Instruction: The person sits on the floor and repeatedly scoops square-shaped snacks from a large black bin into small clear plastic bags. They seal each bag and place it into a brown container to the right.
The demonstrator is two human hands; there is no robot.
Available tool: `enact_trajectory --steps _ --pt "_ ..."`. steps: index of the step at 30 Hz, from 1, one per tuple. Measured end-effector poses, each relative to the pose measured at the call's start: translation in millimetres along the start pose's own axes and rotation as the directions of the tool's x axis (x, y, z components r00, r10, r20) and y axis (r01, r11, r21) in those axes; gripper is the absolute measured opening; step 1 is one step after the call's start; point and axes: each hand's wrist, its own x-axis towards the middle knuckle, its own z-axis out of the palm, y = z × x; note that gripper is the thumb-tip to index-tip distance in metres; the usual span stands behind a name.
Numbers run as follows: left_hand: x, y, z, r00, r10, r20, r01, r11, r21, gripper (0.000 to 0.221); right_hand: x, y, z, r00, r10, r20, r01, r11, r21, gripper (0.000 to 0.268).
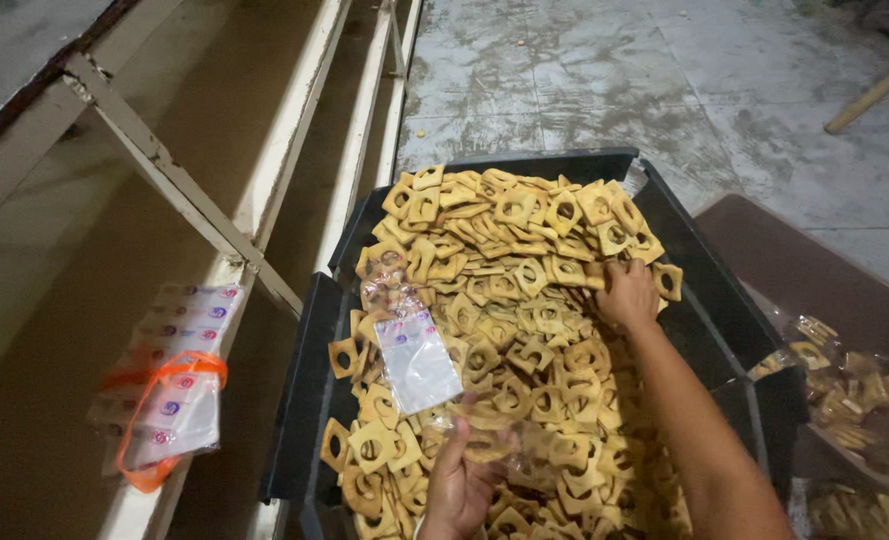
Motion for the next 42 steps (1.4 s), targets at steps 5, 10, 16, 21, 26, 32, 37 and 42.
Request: enact_trajectory --steps 5,10,16,21,26,32,37,42 --pt "9.8 -7.2 -14.7 0.998 -0.004 0.058 0.010 0.995 -0.097 0.060 -45.1 16.5 -14.3 0.967 -0.149 0.209 0.171 0.981 -0.090 0.029" --pt "6.8 -15.6 -18.6 0.990 -0.128 0.066 0.136 0.982 -0.133 0.057 -79.6 38.0 -18.9 0.968 -0.224 0.115 0.230 0.972 -0.042 0.039" --pt "7.1 -12.9 -11.2 0.993 -0.108 0.048 0.117 0.959 -0.258 0.059 -77.8 30.5 9.2 0.939 -0.146 0.312 0.160 0.987 -0.018 0.049" --pt "9.3 -9.1 -12.5 0.993 -0.111 0.048 0.121 0.940 -0.319 0.056 -79.8 8.4 2.1 0.975 -0.089 0.202 0.082 0.996 0.041 0.036" --pt "8.1 -14.4 -14.8 0.986 -0.102 0.133 0.141 0.931 -0.338 0.051 -101.0 -4.0 -56.5 0.911 0.109 0.397 -0.352 0.708 0.613 0.066" --pt "6.9 -13.5 -7.9 0.982 -0.114 0.152 0.169 0.890 -0.423 0.054 -174.6 -19.2 -106.5 0.790 -0.179 0.587 -0.187 0.841 0.508 0.053" --pt "4.7 -14.8 -9.7 0.984 -0.100 0.149 0.152 0.905 -0.397 0.057 -231.7 -18.1 -117.6 0.900 -0.163 0.405 0.144 0.987 0.076 0.027" --pt "7.0 -20.9 -13.6 0.986 -0.095 0.134 0.140 0.911 -0.387 0.058 -269.7 -26.7 -149.8 0.847 0.077 0.526 -0.529 0.227 0.818 0.065"
